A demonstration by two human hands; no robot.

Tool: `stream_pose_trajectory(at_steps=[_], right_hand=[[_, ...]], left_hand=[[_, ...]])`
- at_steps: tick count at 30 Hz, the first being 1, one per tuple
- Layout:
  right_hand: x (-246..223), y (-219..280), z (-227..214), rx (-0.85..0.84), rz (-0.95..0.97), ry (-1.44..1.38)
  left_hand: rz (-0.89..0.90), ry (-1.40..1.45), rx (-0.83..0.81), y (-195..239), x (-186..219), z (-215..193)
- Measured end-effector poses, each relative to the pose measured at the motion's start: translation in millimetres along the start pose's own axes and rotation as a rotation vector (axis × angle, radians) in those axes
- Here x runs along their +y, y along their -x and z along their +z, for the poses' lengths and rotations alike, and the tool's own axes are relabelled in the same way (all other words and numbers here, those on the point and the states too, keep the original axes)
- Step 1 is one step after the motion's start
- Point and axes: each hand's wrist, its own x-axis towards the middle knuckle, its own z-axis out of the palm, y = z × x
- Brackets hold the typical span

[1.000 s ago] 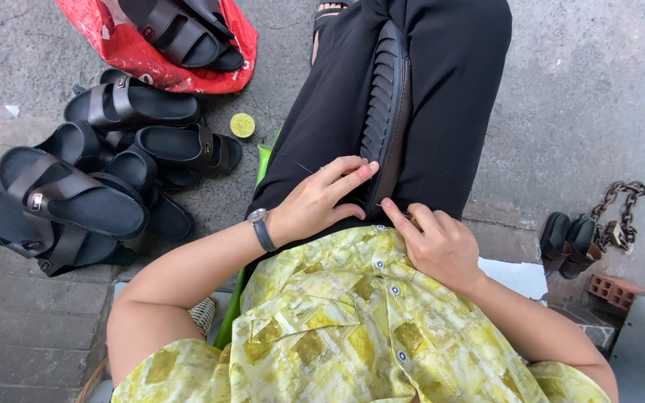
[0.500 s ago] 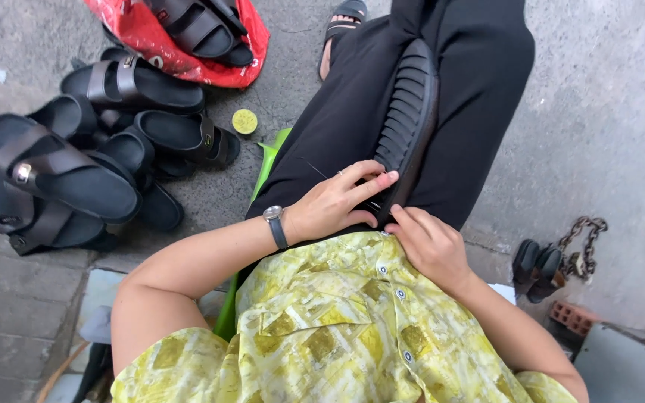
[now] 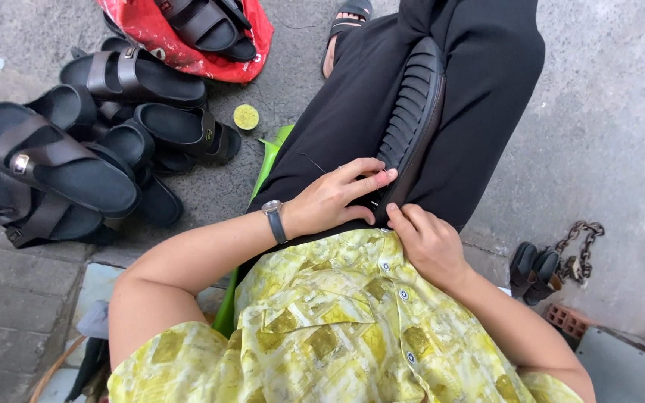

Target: Hand-stitching the sole of a sandal to repair it.

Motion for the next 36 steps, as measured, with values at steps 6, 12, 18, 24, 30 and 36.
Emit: stream_pose_trajectory(at_steps=[6,12,18,24,30,36], right_hand=[[-7.3,-7.9,-9.2,-0.014,0.072,-0.005],[-10.2,-12.8,-12.8,0.07,0.16,-0.115],[-5.1,-18.3,-30.9,0.09,0.071,-0.027],[6.6,-41.6,-104.3,-0.185,0.019,0.135],[11.3,-15.5,-70.4,-0.324,0.131,-0.196],[11.4,2.1,-42.3,-0.231,0.06,0.092]], left_hand=[[0.045,-0.4,-0.022,8.2,4.7,-1.0],[-0.497,0.907,-0.15,-2.5,36.3,-21.9],[-0.594,0.433,-0.169,1.4,4.1,9.1],[-0.088,-0.246,-0.043,-14.9,37.3,2.1],[0.39,-0.386,0.047,-8.7,22.1,9.2],[0.5,-0.356,-0.015,-13.6,31.6,-11.7]])
